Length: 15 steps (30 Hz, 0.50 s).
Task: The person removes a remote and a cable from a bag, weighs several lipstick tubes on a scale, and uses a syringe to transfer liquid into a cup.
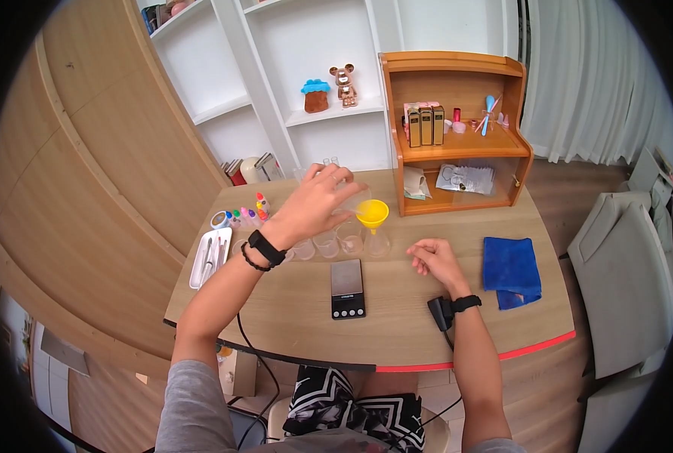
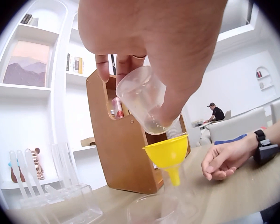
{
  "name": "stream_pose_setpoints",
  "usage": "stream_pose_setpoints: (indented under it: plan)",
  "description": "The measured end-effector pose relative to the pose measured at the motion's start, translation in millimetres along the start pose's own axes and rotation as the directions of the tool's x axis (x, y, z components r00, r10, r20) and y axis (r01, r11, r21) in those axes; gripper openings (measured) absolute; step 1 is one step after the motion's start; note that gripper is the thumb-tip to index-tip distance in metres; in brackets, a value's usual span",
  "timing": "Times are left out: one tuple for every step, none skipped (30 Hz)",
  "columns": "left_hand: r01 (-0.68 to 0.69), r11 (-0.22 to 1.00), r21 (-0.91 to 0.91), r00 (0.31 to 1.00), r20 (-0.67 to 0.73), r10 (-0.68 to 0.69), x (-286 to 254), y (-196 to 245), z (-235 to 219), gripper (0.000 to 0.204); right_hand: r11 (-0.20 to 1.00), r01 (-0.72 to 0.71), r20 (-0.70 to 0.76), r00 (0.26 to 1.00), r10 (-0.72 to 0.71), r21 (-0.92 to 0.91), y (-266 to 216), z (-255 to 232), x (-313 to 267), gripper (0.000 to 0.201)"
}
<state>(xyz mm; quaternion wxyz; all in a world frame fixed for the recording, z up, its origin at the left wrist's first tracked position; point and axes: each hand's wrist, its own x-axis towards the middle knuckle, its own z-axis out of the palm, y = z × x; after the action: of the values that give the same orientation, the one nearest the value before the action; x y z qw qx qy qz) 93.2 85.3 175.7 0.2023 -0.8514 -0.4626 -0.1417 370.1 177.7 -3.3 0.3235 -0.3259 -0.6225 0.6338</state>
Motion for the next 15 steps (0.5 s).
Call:
stream_pose_setpoints:
  plan:
    - [0.039, 0.999, -0.031, 0.998, -0.04, -0.04, -5, -3, -3, 0.054, 1.0, -0.001, 0.001, 1.0, 0.001, -0.001, 0, 0, 0, 0.014]
    - [0.077, 0.995, -0.064, 0.994, -0.078, -0.082, -11, -8, -6, 0.054, 1.0, 0.003, 0.001, 1.0, -0.003, 0.008, 0, 0, 0, 0.014]
    - [0.078, 0.995, -0.065, 0.993, -0.079, -0.083, -20, -14, -8, 0.054, 1.0, 0.006, 0.002, 1.0, -0.006, 0.018, 0, -1, 0, 0.014]
    - [0.208, 0.961, -0.18, 0.974, -0.049, -0.22, -31, -23, -10, 0.057, 1.0, 0.005, 0.002, 1.0, -0.005, 0.017, 1, -1, -1, 0.014]
    - [0.332, 0.899, -0.287, 0.938, -0.005, -0.348, -42, -32, -12, 0.059, 1.0, 0.01, -0.001, 1.0, -0.01, 0.014, 2, -1, -1, 0.014]
    - [0.397, 0.85, -0.345, 0.899, -0.042, -0.436, -56, -37, -15, 0.059, 1.0, 0.019, -0.004, 1.0, -0.019, 0.01, 2, -1, 0, 0.014]
    - [0.452, 0.795, -0.404, 0.85, -0.075, -0.521, -72, -42, -18, 0.059, 1.0, 0.027, -0.004, 1.0, -0.027, 0.007, 3, -2, 1, 0.014]
    - [0.448, 0.798, -0.402, 0.85, -0.084, -0.52, -91, -53, -18, 0.059, 0.999, 0.032, 0.003, 0.999, -0.032, 0.011, 6, -3, 2, 0.014]
    - [0.486, 0.789, -0.376, 0.82, -0.115, -0.56, -113, -68, -16, 0.058, 0.999, 0.038, 0.011, 0.999, -0.038, 0.016, 7, -3, 2, 0.014]
    - [0.526, 0.775, -0.35, 0.787, -0.146, -0.6, -133, -82, -13, 0.057, 0.999, 0.045, 0.015, 0.999, -0.045, 0.014, 7, -3, 2, 0.014]
    - [0.528, 0.776, -0.345, 0.784, -0.151, -0.602, -154, -94, -10, 0.057, 1.0, 0.028, 0.002, 1.0, -0.028, -0.001, 6, -2, 1, 0.014]
    - [0.575, 0.587, -0.57, 0.693, -0.042, -0.72, -175, -105, -8, 0.054, 1.0, 0.008, -0.008, 1.0, -0.009, -0.013, 5, -1, 1, 0.015]
    - [0.578, 0.342, -0.741, 0.598, 0.1, -0.795, -194, -112, -6, 0.051, 1.0, 0.008, 0.003, 1.0, -0.008, -0.009, 5, 0, 2, 0.015]
    - [0.587, 0.34, -0.735, 0.59, 0.102, -0.801, -209, -113, -7, 0.051, 1.0, 0.014, 0.002, 1.0, -0.014, -0.017, 6, -1, 2, 0.015]
    - [0.615, 0.286, -0.735, 0.542, 0.13, -0.83, -223, -114, -7, 0.048, 0.999, 0.02, 0.0, 1.0, -0.02, -0.026, 7, -1, 2, 0.015]
